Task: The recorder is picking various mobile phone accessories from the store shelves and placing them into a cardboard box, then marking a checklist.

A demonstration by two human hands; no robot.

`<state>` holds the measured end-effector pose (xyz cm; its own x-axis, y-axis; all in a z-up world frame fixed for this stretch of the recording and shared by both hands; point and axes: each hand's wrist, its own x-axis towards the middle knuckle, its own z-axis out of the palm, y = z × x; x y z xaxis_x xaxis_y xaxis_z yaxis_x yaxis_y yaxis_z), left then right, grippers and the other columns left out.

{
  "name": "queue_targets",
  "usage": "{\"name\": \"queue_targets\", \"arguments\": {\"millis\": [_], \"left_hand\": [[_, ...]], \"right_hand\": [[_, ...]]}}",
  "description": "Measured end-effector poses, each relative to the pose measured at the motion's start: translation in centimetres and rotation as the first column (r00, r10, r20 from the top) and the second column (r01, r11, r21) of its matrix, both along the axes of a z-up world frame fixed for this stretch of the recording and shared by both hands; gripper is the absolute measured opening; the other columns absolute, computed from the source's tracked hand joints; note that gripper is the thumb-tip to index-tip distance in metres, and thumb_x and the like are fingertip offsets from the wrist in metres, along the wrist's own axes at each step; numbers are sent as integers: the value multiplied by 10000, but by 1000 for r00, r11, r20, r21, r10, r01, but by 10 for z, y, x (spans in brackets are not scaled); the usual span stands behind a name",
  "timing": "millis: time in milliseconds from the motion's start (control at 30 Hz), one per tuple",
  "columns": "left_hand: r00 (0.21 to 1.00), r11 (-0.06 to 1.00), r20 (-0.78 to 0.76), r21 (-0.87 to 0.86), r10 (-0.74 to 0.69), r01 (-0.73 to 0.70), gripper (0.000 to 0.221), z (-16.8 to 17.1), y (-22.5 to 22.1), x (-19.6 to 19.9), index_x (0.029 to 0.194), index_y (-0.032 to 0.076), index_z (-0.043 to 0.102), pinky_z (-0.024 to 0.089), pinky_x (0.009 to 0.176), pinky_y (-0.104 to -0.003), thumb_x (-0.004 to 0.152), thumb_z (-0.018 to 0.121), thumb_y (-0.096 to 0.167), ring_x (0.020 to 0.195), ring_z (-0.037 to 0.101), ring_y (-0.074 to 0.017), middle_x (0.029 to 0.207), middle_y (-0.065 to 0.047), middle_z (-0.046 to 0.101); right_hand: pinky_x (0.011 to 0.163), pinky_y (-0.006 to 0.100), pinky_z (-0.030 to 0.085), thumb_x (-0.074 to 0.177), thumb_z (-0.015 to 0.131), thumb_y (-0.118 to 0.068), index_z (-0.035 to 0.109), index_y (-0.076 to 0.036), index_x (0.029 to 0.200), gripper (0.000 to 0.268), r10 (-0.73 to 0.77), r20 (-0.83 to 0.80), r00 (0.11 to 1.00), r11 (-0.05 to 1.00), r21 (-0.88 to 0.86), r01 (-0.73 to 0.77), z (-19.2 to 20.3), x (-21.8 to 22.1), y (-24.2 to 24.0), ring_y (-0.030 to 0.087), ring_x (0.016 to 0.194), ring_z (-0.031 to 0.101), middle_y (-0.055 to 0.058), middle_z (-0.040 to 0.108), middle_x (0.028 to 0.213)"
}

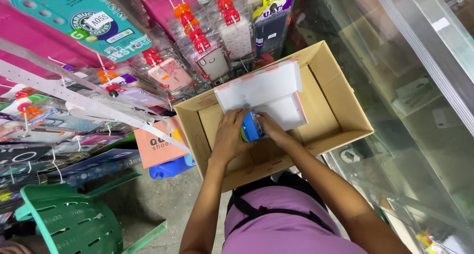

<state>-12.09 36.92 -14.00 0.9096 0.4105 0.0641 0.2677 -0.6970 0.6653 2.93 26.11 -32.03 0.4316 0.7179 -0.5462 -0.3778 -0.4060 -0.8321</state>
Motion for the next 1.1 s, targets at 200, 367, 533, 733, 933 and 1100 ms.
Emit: {"name": "queue_targets", "arguments": {"millis": [200,367,533,733,933,1100], "left_hand": [[994,997,-109,74,24,-16,1043,-3,-5,4,1462,178,493,370,1122,-473,521,943,183,1347,466,-358,1409,-124,535],[985,993,-162,112,63,-45,1069,1,-9,7,1488,190,476,349,1140,-498,526,940,173,1375,441,-361,1436,-124,516],[983,977,-172,212,64,-26,1129,31,-26,16,1475,185,446,249,1136,-599,481,980,234,1425,320,-417,1513,-185,391],[998,984,-3,163,-68,68,987,72,-81,50,1467,165,478,176,1144,-632,598,926,301,1458,309,-395,1552,-165,381],[852,900,294,100,-433,423,765,122,-166,88,1449,111,545,225,1183,-543,750,825,245,1446,399,-355,1529,-136,477],[644,736,450,46,-619,675,659,140,-236,112,1408,68,575,369,1136,-466,803,803,195,1344,511,-353,1453,-134,559]], "right_hand": [[993,361,479,1003,461,-425,603,-41,1384,559,91,281,955,993,-96,-66,-8,6,3,301,1163,655,200,697,1267],[986,379,498,1000,512,-384,619,-35,1348,504,95,439,893,994,-85,-64,-25,9,-8,332,1147,679,216,707,1236],[931,366,535,958,617,-243,605,-52,1357,442,-45,443,895,998,63,19,52,1,-44,293,1121,700,167,701,1275],[889,350,570,933,624,-126,664,-56,1290,367,-125,522,844,988,140,59,178,5,-113,250,1045,737,136,737,1234],[867,392,559,930,629,-90,680,-5,1207,294,-277,746,606,961,220,169,295,5,-225,346,1014,716,172,725,1185],[898,395,558,957,630,-107,713,0,1153,239,-373,842,390,914,263,308,362,-22,-330,366,1060,716,171,727,1170]]}}
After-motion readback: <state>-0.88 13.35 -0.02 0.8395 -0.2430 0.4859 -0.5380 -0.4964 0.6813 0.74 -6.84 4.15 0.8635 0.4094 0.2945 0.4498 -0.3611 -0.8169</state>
